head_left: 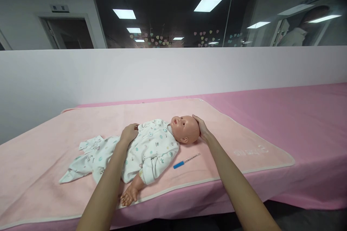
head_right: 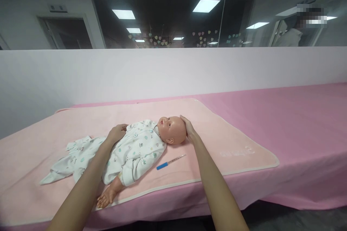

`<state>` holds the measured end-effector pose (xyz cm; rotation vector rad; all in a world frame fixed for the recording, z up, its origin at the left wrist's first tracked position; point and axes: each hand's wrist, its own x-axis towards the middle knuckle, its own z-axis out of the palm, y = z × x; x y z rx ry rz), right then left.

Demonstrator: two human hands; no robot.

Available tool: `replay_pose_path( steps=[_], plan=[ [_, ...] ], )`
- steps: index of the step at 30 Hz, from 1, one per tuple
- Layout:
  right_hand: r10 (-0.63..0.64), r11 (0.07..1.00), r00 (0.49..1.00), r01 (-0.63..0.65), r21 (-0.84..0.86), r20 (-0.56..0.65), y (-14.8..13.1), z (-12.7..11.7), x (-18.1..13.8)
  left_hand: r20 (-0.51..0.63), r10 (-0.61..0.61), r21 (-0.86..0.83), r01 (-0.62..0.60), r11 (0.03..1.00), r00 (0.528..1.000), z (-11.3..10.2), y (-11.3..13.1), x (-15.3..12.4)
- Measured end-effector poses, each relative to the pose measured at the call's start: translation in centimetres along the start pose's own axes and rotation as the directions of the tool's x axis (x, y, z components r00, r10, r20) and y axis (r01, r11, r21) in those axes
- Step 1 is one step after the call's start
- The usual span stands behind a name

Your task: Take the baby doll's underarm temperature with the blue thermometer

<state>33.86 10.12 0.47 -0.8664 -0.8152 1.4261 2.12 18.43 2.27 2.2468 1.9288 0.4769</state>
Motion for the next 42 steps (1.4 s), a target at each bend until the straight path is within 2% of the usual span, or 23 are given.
replay_pose_path(
  steps=[4, 8, 10, 12, 16, 19, 26, 29, 33, 35, 39, 42],
  plan=[
    [-0.048, 0.999, 0.998, 0.049, 0.019, -0.049, 0.0, -0.6, 0.6, -0.005, 0.007, 0.001, -0.007, 1.000, 1.000, 0.1, -0.2, 0.2],
    [-0.158, 0.984, 0.964, 0.170, 0.043, -0.213, 0.0, -1.4, 1.3, -0.008, 0.007, -0.001, -0.007, 1.000, 1.000, 0.2, -0.2, 0.2],
    [-0.183, 0.979, 0.951, 0.200, 0.043, -0.250, 0.0, -1.4, 1.4, -0.011, 0.004, -0.004, -0.004, 1.000, 1.000, 0.2, -0.2, 0.2],
    [-0.151, 0.987, 0.971, 0.159, 0.028, -0.187, 0.0, -1.1, 1.1, -0.012, 0.003, -0.007, -0.003, 1.000, 1.000, 0.1, -0.1, 0.1],
    [0.000, 1.000, 1.000, 0.000, -0.017, 0.000, 0.1, -0.2, 0.3, -0.012, 0.000, -0.010, 0.000, 1.000, 1.000, 0.1, -0.1, 0.1],
    [0.024, 1.000, 1.000, -0.023, -0.018, 0.012, 0.0, 0.1, 0.0, -0.010, -0.001, -0.011, 0.000, 1.000, 1.000, 0.1, 0.0, 0.0],
    [-0.008, 1.000, 1.000, 0.008, -0.006, -0.004, -0.1, -0.1, 0.2, -0.010, 0.003, -0.010, -0.003, 1.000, 1.000, 0.1, -0.1, 0.1],
    [-0.096, 0.995, 0.991, 0.097, 0.010, -0.094, -0.2, -0.7, 0.7, -0.012, 0.007, -0.010, -0.007, 1.000, 1.000, 0.1, -0.1, 0.1],
    [-0.201, 0.978, 0.946, 0.209, 0.004, -0.253, -0.1, -1.4, 1.3, -0.014, 0.008, -0.013, -0.008, 1.000, 1.000, 0.0, 0.0, 0.0],
    [-0.196, 0.980, 0.958, 0.199, -0.006, -0.210, 0.1, -1.4, 1.2, -0.014, 0.009, -0.013, -0.009, 1.000, 1.000, 0.0, 0.0, 0.0],
    [-0.043, 0.997, 0.999, 0.042, -0.059, -0.014, 0.2, -0.5, 0.5, -0.010, 0.004, -0.012, -0.004, 1.000, 1.000, 0.0, 0.1, -0.1],
    [-0.003, 0.998, 1.000, 0.003, -0.055, 0.007, 0.0, 0.1, -0.1, -0.011, 0.005, -0.008, -0.005, 1.000, 1.000, 0.0, 0.1, -0.1]
  ],
)
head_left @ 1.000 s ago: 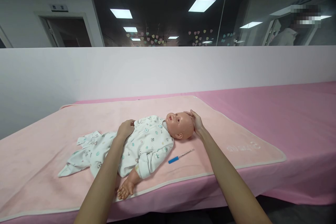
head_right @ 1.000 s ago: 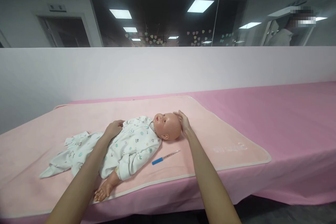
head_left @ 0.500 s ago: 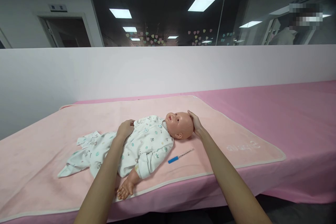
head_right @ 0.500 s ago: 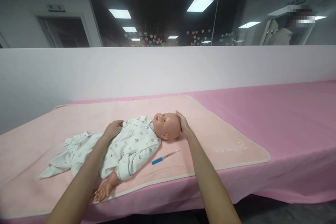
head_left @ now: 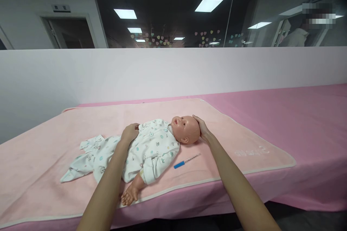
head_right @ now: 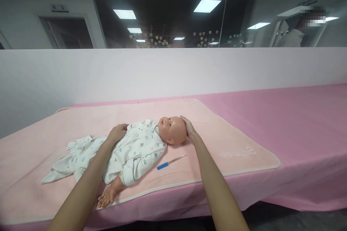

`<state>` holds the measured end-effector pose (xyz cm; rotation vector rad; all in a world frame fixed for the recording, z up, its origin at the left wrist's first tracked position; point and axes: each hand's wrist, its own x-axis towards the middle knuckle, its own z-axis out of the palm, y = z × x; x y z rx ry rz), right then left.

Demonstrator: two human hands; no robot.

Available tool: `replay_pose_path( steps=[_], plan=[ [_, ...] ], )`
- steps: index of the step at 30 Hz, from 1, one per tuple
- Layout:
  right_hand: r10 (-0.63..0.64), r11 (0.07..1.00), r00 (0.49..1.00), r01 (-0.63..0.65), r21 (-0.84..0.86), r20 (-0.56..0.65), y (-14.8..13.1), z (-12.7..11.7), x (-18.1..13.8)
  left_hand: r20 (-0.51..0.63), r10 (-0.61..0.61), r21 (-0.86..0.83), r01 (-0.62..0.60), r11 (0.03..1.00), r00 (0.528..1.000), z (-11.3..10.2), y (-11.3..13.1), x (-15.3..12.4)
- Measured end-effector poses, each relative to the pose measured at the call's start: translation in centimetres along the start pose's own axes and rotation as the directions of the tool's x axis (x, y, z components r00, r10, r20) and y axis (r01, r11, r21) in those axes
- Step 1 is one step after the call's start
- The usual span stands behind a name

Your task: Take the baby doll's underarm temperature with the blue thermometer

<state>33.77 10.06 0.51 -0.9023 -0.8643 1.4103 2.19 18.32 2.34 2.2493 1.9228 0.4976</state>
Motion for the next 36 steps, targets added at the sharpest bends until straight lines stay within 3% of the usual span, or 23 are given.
replay_pose_path(
  steps=[5, 14, 16, 20, 27, 31, 36],
  plan=[
    [0.028, 0.999, 1.000, -0.028, 0.038, -0.002, -0.3, 0.3, -0.1, 0.003, -0.001, 0.004, 0.001, 1.000, 1.000, 0.0, 0.0, 0.0],
    [-0.182, 0.976, 0.946, 0.206, 0.063, -0.269, 0.0, -1.7, 1.5, -0.003, -0.001, 0.000, 0.001, 1.000, 1.000, 0.1, -0.1, 0.1],
    [-0.174, 0.980, 0.956, 0.192, 0.053, -0.236, 0.1, -1.5, 1.3, -0.001, -0.001, -0.002, 0.001, 1.000, 1.000, 0.1, -0.1, 0.0],
    [-0.028, 0.999, 0.997, 0.030, 0.016, -0.066, -0.1, 0.0, 0.2, 0.000, -0.001, -0.002, 0.001, 1.000, 1.000, 0.1, -0.1, 0.0],
    [0.054, 0.998, 0.997, -0.052, 0.042, -0.048, -0.7, 1.1, -0.6, 0.004, 0.000, 0.001, 0.000, 1.000, 1.000, 0.0, 0.0, 0.1],
    [-0.023, 0.997, 0.997, 0.028, 0.076, -0.074, -0.3, 0.0, 0.2, 0.002, 0.005, 0.001, -0.005, 1.000, 1.000, 0.1, -0.1, 0.1],
    [-0.139, 0.982, 0.956, 0.167, 0.089, -0.257, 0.1, -1.8, 1.7, -0.004, 0.004, 0.001, -0.004, 1.000, 1.000, 0.2, -0.2, 0.1]
  ],
)
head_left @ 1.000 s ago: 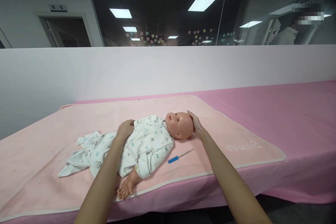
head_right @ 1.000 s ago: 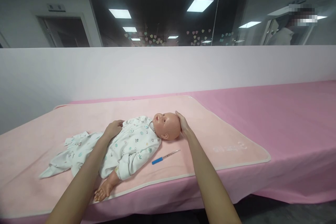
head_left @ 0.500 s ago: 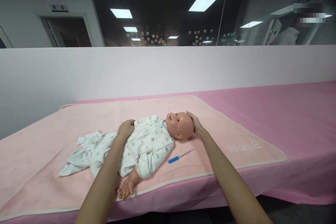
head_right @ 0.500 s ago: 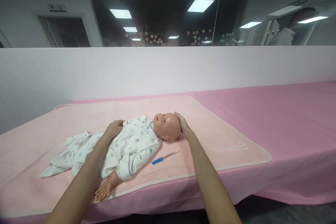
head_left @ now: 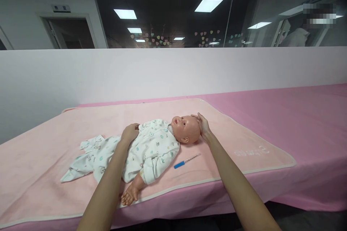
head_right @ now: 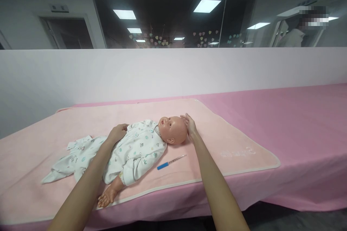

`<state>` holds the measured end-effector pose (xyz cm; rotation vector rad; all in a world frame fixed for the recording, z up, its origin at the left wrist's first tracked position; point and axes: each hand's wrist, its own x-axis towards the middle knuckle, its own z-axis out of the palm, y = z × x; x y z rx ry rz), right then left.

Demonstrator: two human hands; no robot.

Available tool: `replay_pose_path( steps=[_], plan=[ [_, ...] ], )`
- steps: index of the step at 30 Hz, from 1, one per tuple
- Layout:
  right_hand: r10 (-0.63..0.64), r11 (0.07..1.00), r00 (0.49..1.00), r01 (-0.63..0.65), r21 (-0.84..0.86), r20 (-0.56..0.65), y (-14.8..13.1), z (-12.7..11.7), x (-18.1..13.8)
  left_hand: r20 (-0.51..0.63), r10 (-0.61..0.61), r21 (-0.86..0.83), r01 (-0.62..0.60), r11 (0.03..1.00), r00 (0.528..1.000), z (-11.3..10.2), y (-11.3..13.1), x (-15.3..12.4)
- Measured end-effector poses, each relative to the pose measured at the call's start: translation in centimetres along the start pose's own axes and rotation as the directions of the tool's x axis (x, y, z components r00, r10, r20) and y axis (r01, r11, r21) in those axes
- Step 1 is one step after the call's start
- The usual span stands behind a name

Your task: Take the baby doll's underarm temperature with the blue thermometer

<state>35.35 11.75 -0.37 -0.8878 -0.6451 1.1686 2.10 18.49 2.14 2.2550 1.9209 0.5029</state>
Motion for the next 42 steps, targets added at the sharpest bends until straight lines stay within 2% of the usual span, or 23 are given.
replay_pose_path(
  steps=[2, 4, 9, 14, 24, 26, 30, 32, 34, 38, 42],
  plan=[
    [-0.034, 0.999, 0.999, 0.035, 0.014, -0.036, 0.1, -0.2, 0.3, 0.000, -0.001, 0.001, 0.001, 1.000, 1.000, 0.0, 0.0, 0.0],
    [-0.034, 0.999, 0.999, 0.034, 0.005, -0.013, 0.2, -0.1, 0.1, 0.000, -0.001, 0.002, 0.001, 1.000, 1.000, 0.0, 0.0, 0.0],
    [0.097, 0.991, 0.977, -0.077, -0.110, 0.191, 0.5, 0.3, -0.8, 0.001, 0.001, 0.006, -0.001, 1.000, 1.000, -0.1, 0.1, 0.0],
    [0.093, 0.990, 0.984, -0.075, -0.122, 0.150, 0.8, 0.1, -0.5, 0.003, 0.005, 0.004, -0.005, 1.000, 1.000, -0.1, 0.1, -0.1],
    [0.080, 0.994, 0.981, -0.066, -0.086, 0.176, 0.5, 0.1, -0.6, 0.008, -0.004, 0.007, 0.004, 1.000, 1.000, -0.2, 0.2, -0.1],
    [0.045, 0.997, 0.989, -0.037, -0.062, 0.144, 0.3, 0.0, -0.4, 0.007, 0.000, 0.007, 0.000, 1.000, 1.000, -0.2, 0.3, -0.2],
    [-0.045, 0.999, 0.999, 0.044, -0.031, -0.028, 0.2, -0.6, 0.4, 0.008, -0.003, 0.008, 0.003, 1.000, 1.000, -0.2, 0.3, -0.2],
    [-0.069, 0.997, 0.995, 0.066, -0.038, -0.068, 0.3, -0.6, 0.5, 0.008, -0.006, 0.008, 0.006, 1.000, 1.000, -0.2, 0.3, -0.2],
    [-0.048, 0.998, 0.999, 0.048, -0.051, -0.010, 0.3, -0.4, 0.2, 0.008, -0.008, 0.006, 0.008, 1.000, 1.000, -0.2, 0.3, -0.2],
    [0.083, 0.990, 0.982, -0.062, -0.125, 0.169, 0.6, 0.2, -0.7, 0.010, -0.007, -0.001, 0.007, 1.000, 1.000, -0.1, 0.2, -0.2],
    [0.114, 0.986, 0.977, -0.089, -0.139, 0.183, 0.7, 0.3, -0.8, 0.011, -0.006, -0.009, 0.006, 1.000, 1.000, -0.1, 0.2, -0.1]
  ],
)
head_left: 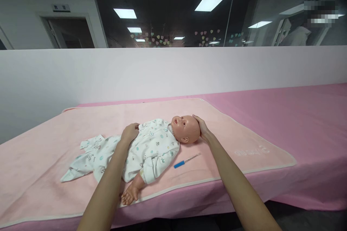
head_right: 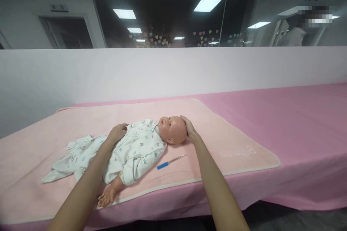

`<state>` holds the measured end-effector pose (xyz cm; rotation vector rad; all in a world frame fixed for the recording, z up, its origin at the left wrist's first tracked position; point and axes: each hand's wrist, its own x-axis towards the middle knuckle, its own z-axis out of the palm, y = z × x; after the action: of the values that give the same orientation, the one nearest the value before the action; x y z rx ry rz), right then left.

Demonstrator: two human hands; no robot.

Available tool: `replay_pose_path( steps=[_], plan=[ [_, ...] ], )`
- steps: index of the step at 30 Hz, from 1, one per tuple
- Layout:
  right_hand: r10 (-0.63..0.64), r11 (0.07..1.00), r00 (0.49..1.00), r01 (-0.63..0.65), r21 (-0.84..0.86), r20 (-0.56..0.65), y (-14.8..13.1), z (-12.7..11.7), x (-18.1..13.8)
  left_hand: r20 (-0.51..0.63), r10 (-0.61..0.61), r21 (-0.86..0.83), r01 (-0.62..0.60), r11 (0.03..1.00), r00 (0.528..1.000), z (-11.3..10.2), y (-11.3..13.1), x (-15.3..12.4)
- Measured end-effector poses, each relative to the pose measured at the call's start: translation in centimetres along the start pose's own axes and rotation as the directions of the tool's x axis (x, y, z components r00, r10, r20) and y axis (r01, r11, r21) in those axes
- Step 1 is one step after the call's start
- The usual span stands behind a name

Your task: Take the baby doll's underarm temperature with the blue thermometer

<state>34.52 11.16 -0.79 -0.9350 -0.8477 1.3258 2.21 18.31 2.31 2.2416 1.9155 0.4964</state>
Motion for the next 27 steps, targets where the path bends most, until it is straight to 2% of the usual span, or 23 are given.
replay_pose_path(
  steps=[6, 12, 13, 17, 19, 22, 24, 27],
  plan=[
    [-0.048, 0.998, 0.998, 0.049, 0.034, -0.034, -0.2, -0.3, 0.3, -0.001, -0.010, -0.013, 0.010, 1.000, 1.000, 0.1, 0.0, 0.1],
    [-0.116, 0.984, 0.971, 0.141, 0.111, -0.209, -0.7, -0.4, 0.4, -0.016, -0.011, -0.033, 0.011, 0.999, 1.000, 0.2, -0.1, 0.1],
    [-0.112, 0.985, 0.975, 0.134, 0.108, -0.191, -0.7, -0.2, 0.2, -0.022, -0.010, -0.036, 0.009, 0.999, 1.000, 0.2, -0.1, 0.1],
    [0.002, 0.998, 1.000, -0.002, 0.060, 0.005, -0.8, 0.8, -0.7, -0.082, -0.001, -0.052, -0.003, 0.999, 0.997, -0.1, 0.1, -0.1],
    [0.038, 0.997, 0.998, -0.040, 0.061, 0.043, -0.8, 1.2, -1.1, -0.176, 0.049, -0.104, -0.069, 0.992, 0.983, -0.5, 0.8, -0.4],
    [0.054, 0.995, 0.998, -0.057, 0.077, 0.046, -0.9, 1.5, -1.3, -0.305, 0.200, -0.305, -0.294, 0.906, 0.931, -1.1, 3.1, -1.5],
    [0.068, 0.994, 0.997, -0.071, 0.083, 0.046, -0.9, 1.6, -1.3, -0.253, 0.322, -0.452, -0.406, 0.794, 0.912, -1.4, 5.0, -2.3],
    [0.083, 0.992, 0.995, -0.089, 0.095, 0.062, -1.1, 1.7, -1.6, -0.112, 0.482, -0.539, -0.461, 0.705, 0.869, -1.2, 7.5, -3.5]
  ],
)
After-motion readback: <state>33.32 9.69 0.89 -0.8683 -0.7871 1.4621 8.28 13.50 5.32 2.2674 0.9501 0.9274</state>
